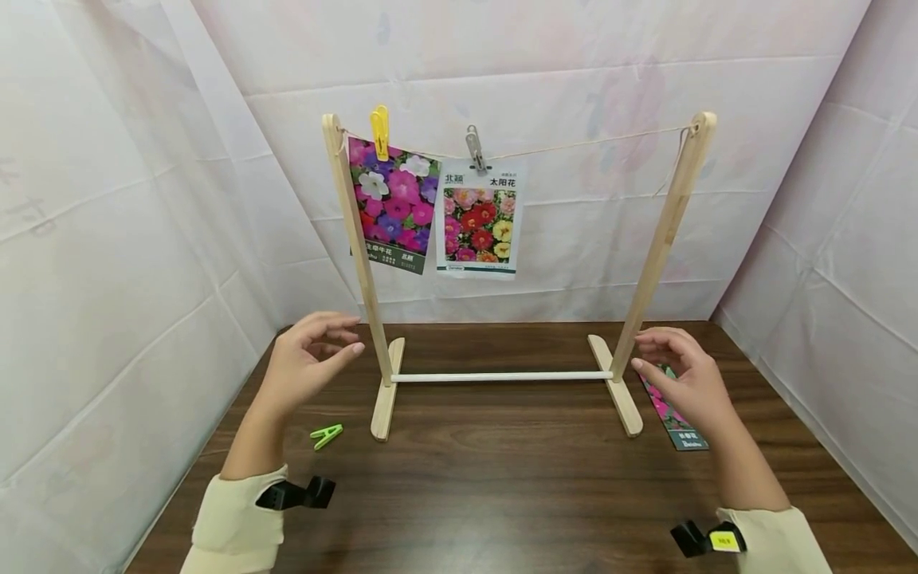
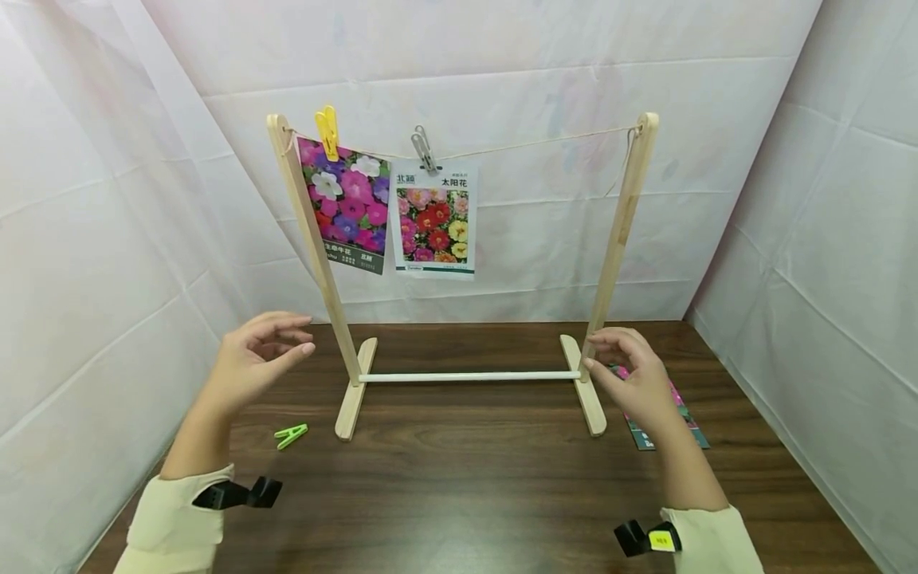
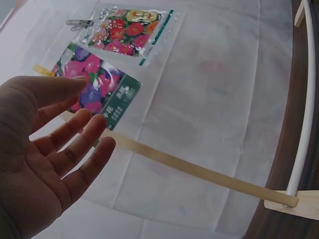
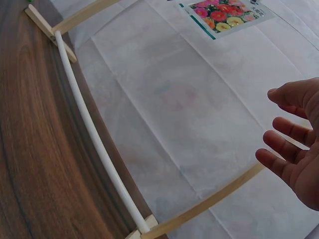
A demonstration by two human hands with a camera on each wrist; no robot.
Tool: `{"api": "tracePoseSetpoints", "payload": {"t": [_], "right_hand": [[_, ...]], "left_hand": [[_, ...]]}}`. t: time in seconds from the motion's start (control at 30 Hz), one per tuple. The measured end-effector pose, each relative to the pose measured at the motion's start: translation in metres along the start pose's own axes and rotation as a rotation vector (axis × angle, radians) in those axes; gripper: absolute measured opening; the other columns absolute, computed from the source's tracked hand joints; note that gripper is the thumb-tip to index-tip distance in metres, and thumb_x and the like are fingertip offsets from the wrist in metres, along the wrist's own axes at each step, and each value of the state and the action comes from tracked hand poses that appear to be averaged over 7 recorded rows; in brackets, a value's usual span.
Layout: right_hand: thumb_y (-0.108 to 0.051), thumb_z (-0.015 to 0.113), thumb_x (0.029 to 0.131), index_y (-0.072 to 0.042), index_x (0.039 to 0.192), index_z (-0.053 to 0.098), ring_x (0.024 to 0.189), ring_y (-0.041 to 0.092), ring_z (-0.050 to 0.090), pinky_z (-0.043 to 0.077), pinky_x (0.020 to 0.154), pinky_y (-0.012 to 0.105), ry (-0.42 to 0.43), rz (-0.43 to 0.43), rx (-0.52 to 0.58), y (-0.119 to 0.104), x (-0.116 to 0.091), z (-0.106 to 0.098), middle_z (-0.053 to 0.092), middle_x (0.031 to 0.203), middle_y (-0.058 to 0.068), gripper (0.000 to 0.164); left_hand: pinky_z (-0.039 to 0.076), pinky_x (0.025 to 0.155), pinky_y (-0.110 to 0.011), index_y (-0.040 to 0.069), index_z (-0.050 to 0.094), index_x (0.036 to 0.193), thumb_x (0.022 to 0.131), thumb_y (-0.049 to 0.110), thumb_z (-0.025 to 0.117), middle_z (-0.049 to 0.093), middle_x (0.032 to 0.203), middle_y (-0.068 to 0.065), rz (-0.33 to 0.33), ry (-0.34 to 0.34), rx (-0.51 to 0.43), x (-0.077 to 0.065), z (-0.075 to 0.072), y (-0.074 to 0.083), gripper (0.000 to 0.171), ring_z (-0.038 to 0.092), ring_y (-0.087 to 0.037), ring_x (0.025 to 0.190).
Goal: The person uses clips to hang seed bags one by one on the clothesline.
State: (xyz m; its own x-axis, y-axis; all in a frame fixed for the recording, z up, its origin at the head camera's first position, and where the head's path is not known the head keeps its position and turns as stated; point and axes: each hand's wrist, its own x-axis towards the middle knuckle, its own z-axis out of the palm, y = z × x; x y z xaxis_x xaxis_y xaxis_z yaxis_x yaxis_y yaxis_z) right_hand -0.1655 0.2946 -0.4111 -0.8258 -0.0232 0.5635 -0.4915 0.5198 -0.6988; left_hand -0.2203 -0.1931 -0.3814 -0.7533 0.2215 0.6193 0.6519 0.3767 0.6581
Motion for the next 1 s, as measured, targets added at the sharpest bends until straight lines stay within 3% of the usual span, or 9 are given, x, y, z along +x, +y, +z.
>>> {"api": "tracePoseSetpoints", "payload": {"t": [0.13,0.3,0.47,0.67,1.0], "right_hand": [[0.009,0.070,0.085,0.006,0.115,0.061,0.098,0.001,0.058,0.049,0.084,0.011,0.017,0.006,-0.026,0.003,-0.007,-0.003,0.056,0.111,0.001,0.032],[0.008,0.071,0.085,0.005,0.116,0.061,0.099,0.005,0.058,0.046,0.084,0.010,0.046,0.027,-0.032,0.006,-0.015,-0.006,0.057,0.114,0.000,0.032],[0.009,0.069,0.085,0.007,0.115,0.060,0.101,0.006,0.056,0.045,0.086,0.009,0.066,0.052,-0.012,0.012,-0.023,-0.008,0.056,0.116,-0.002,0.031],[0.007,0.069,0.087,0.007,0.115,0.060,0.100,0.003,0.056,0.046,0.085,0.008,0.091,0.075,-0.036,0.020,-0.032,-0.010,0.055,0.114,-0.005,0.030],[0.007,0.069,0.087,0.009,0.114,0.060,0.097,-0.001,0.056,0.046,0.081,0.006,0.106,0.132,-0.087,0.035,-0.049,-0.015,0.054,0.112,-0.008,0.030]], "left_hand": [[0.055,0.073,-0.019,-0.008,0.067,0.111,0.077,-0.017,0.072,0.062,0.111,-0.020,-0.003,0.016,-0.004,-0.010,0.000,-0.009,0.035,0.066,-0.016,0.088],[0.055,0.074,-0.017,-0.003,0.069,0.110,0.078,-0.015,0.073,0.063,0.111,-0.016,0.000,0.038,-0.049,-0.020,-0.002,-0.019,0.035,0.065,-0.010,0.090],[0.055,0.075,-0.018,-0.006,0.069,0.108,0.078,-0.016,0.073,0.063,0.109,-0.017,0.003,0.046,-0.101,-0.029,-0.004,-0.032,0.033,0.065,-0.012,0.089],[0.055,0.075,-0.017,-0.007,0.068,0.110,0.079,-0.014,0.073,0.062,0.111,-0.016,-0.021,0.031,-0.088,-0.041,-0.007,-0.048,0.032,0.065,-0.009,0.090],[0.054,0.070,-0.016,0.001,0.070,0.111,0.083,-0.002,0.076,0.063,0.110,-0.014,-0.179,0.046,0.036,-0.060,-0.014,-0.063,0.028,0.064,-0.004,0.089]]}}
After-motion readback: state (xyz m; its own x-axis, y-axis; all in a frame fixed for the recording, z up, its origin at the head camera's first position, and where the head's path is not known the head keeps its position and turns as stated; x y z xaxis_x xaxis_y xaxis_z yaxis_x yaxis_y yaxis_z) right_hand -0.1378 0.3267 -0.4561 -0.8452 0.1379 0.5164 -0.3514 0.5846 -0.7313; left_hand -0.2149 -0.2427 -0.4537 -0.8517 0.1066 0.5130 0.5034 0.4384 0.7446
